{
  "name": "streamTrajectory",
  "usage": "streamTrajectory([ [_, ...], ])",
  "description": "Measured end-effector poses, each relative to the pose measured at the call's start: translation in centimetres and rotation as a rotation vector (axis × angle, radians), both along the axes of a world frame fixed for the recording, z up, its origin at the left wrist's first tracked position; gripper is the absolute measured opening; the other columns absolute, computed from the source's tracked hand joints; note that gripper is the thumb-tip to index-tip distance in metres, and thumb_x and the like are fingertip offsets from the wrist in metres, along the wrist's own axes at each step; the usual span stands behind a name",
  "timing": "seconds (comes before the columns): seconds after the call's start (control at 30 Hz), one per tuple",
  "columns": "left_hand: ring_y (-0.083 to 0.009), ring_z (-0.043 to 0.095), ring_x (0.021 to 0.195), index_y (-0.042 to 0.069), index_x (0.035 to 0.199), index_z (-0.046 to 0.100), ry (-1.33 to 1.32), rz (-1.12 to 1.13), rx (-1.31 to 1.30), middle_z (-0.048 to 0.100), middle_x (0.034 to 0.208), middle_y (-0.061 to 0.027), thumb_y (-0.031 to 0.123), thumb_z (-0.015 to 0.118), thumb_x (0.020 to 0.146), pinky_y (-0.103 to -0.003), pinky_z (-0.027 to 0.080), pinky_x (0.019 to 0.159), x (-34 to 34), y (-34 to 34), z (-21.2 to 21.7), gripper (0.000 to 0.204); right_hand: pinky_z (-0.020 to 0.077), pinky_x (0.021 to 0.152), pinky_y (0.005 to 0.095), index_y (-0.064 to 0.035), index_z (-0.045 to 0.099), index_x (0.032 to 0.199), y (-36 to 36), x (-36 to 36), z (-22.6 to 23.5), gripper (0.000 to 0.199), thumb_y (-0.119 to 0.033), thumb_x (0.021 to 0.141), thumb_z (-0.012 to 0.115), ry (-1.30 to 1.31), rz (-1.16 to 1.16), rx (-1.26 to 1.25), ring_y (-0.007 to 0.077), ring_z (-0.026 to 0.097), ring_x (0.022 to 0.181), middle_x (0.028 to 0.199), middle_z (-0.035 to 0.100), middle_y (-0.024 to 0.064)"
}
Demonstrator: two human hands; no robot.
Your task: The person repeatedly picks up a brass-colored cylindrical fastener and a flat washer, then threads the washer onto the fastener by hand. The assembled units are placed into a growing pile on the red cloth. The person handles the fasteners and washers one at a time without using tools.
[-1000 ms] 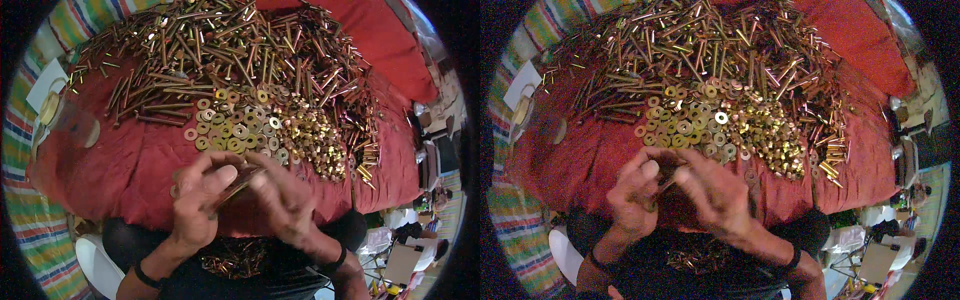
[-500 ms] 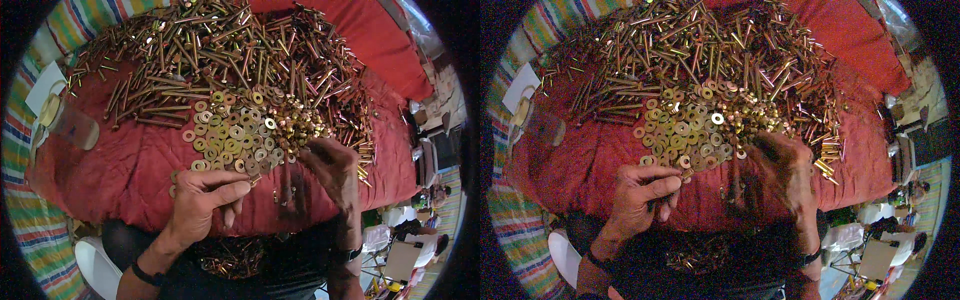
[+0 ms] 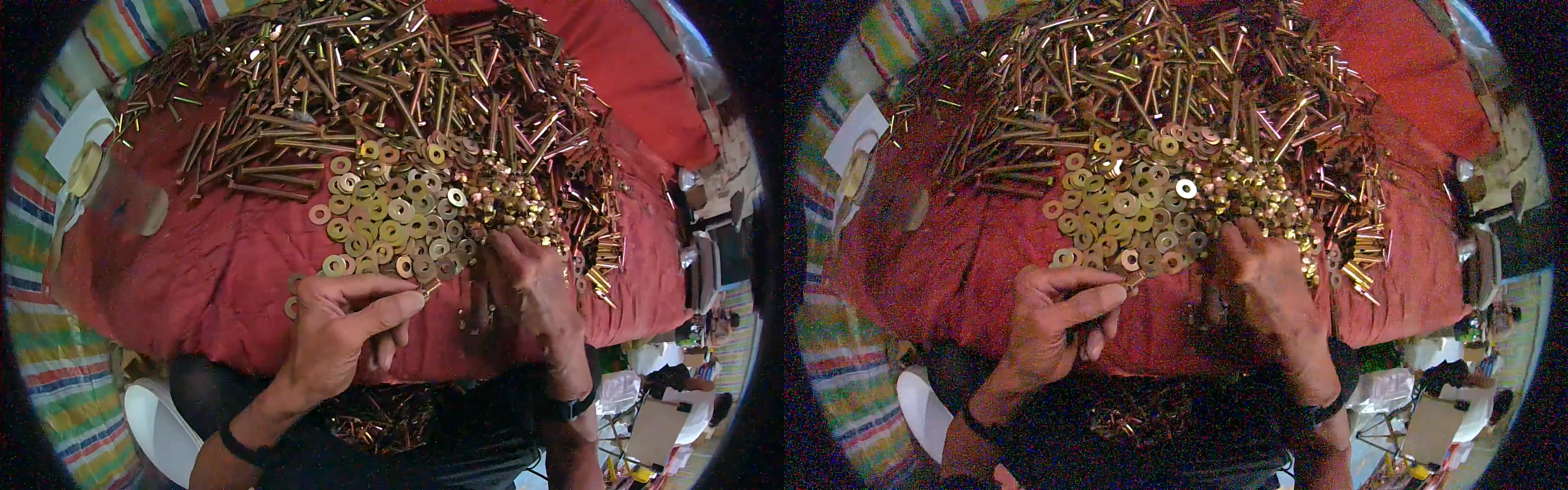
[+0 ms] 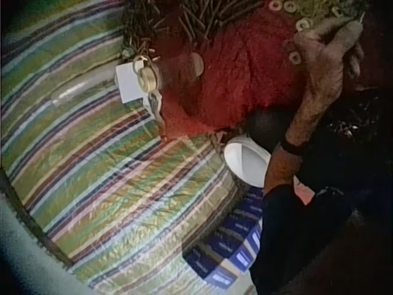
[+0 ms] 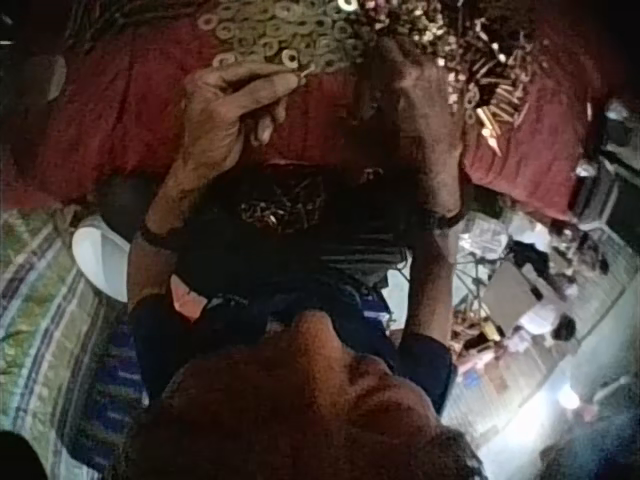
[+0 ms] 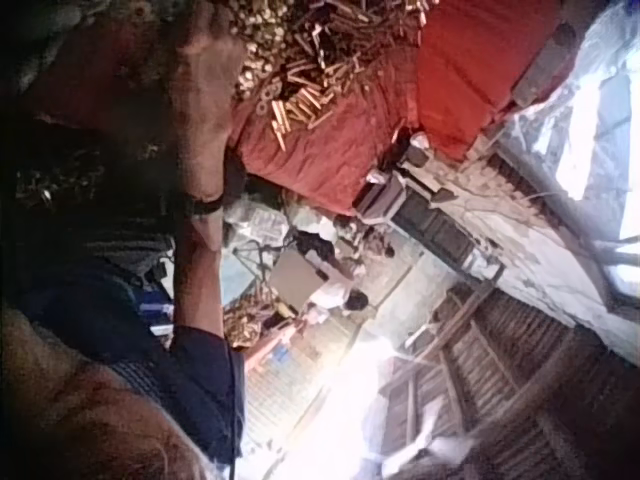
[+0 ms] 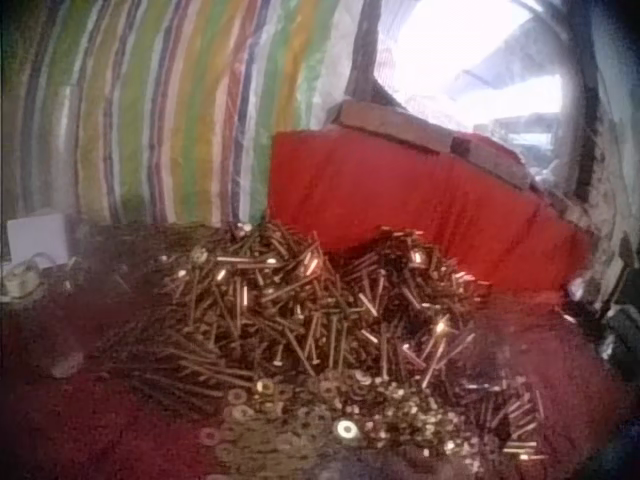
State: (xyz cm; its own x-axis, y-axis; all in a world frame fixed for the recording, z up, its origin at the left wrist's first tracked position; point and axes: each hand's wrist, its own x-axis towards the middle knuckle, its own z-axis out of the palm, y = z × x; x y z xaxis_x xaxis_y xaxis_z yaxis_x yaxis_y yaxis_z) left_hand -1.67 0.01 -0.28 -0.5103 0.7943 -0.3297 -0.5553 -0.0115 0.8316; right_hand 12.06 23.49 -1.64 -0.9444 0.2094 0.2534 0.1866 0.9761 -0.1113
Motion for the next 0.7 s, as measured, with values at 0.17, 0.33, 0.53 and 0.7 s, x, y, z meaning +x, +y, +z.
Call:
streamTrajectory([
  [0.17, -0.0079, 0.055, 0.046, -0.006, 0.105, 0.075, -0.039, 0.025, 0.000, 0.069, 0.069, -0.0079, 0.010, 0.075, 0.093, -0.021, 0.041, 0.041, 0.0, 0.2, -0.2, 0.020, 0.0510, 0.058, 0.0470, -0.0038, 0.064, 0.096, 0.8, 1.2, 0.0, 0.010, -0.009, 0.089, 0.070, -0.055, 0.015, 0.062, 0.0376, 0.066, 0.069, 0.084, 0.063, 0.0144],
  [0.33, -0.0075, 0.054, 0.046, -0.006, 0.104, 0.075, -0.004, 0.005, -0.023, 0.069, 0.069, -0.0085, 0.011, 0.075, 0.093, -0.021, 0.040, 0.041, 0.0, 0.3, -0.1, 0.020, 0.0509, 0.057, 0.0431, -0.0030, 0.066, 0.098, 0.1, 0.8, 0.8, 0.012, -0.009, 0.088, 0.070, -0.055, 0.014, -0.008, 0.0332, 0.067, 0.067, 0.080, 0.063, 0.0128],
  [0.53, -0.0070, 0.055, 0.047, -0.006, 0.104, 0.076, -0.033, -0.020, -0.031, 0.069, 0.070, -0.0082, 0.012, 0.076, 0.093, -0.020, 0.040, 0.042, -0.2, 0.0, 0.1, 0.021, 0.0526, 0.063, 0.0280, 0.0020, 0.072, 0.105, -2.2, 0.4, 4.1, 0.020, -0.004, 0.086, 0.068, 0.174, -0.234, -0.932, 0.0155, 0.071, 0.074, 0.083, 0.069, 0.0072],
  [0.7, -0.0051, 0.053, 0.049, -0.004, 0.103, 0.077, 0.003, -0.050, -0.034, 0.070, 0.071, -0.0059, 0.015, 0.078, 0.092, -0.020, 0.038, 0.043, -0.3, 0.1, 0.0, 0.022, 0.0580, 0.064, 0.0294, 0.0074, 0.073, 0.107, -4.1, 0.1, 4.9, 0.018, -0.001, 0.091, 0.075, 0.208, -0.055, -1.400, 0.0173, 0.072, 0.070, 0.087, 0.074, 0.0121],
])
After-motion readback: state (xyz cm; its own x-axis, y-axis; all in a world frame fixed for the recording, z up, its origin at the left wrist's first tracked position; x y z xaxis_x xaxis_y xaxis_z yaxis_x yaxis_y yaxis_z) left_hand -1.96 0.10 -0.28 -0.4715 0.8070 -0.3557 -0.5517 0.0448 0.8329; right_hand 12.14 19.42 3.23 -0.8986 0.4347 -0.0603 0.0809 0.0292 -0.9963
